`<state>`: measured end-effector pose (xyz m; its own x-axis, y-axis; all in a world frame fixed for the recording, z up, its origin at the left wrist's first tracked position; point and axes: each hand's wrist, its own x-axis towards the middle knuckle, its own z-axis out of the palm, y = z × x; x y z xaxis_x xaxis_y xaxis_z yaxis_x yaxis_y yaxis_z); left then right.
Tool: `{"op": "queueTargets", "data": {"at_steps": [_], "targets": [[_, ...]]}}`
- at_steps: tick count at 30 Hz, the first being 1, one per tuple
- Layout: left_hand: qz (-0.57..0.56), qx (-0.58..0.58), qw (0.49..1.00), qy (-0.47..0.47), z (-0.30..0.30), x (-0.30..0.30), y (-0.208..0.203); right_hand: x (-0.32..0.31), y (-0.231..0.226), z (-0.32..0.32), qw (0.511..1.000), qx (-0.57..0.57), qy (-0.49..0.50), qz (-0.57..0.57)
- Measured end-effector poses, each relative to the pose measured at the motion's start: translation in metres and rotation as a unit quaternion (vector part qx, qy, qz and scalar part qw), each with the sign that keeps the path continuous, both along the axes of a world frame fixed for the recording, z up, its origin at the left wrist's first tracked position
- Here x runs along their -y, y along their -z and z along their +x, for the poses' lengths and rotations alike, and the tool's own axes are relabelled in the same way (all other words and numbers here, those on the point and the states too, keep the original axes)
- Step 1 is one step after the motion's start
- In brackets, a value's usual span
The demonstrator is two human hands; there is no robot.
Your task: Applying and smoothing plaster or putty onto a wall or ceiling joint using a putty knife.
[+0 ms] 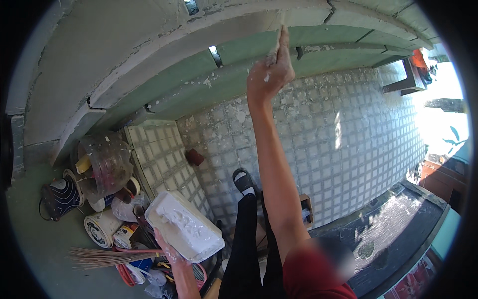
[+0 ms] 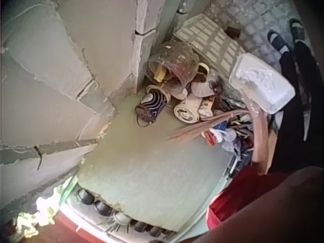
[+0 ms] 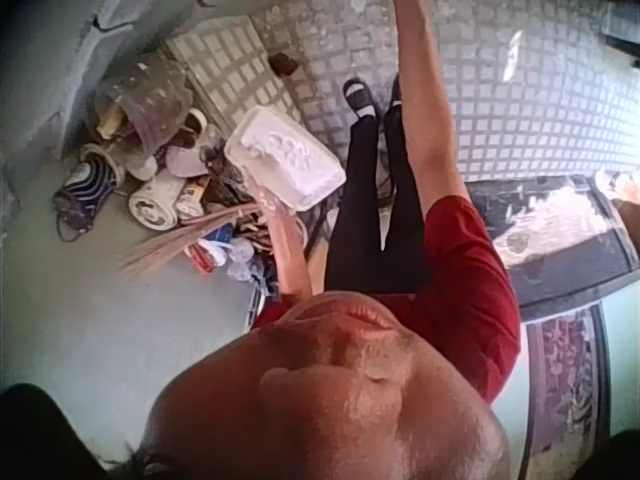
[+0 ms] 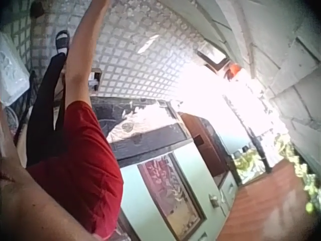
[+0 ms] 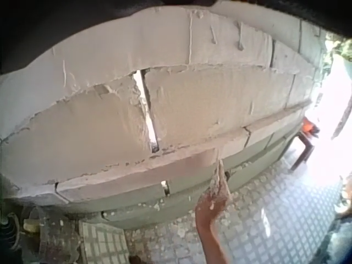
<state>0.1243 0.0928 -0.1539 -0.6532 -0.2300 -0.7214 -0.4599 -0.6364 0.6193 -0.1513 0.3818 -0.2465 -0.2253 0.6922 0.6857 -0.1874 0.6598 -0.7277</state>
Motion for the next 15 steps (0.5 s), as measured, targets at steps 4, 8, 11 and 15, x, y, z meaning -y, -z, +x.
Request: {"op": "queueTargets", "data": {"at_steps": [4, 8, 11, 15], "targets": [[-0.003, 0.006, 1.0, -0.006, 0.003, 0.0, 0.002, 0.078, 0.011, -0.017, 0.985, 0.026, -0.16, -0.061], [-0.033, 0.04, 0.998, -0.021, -0.001, -0.006, -0.006, 0.11, 0.012, 0.012, 0.958, 0.081, -0.269, 0.059], [-0.063, 0.039, 0.997, -0.027, -0.005, -0.005, -0.01, 0.068, 0.014, 0.015, 0.96, -0.056, -0.27, -0.046], [-0.047, 0.02, 0.998, -0.021, 0.0, -0.006, -0.004, -0.063, 0.007, 0.012, 0.992, 0.114, -0.035, -0.045]]}}
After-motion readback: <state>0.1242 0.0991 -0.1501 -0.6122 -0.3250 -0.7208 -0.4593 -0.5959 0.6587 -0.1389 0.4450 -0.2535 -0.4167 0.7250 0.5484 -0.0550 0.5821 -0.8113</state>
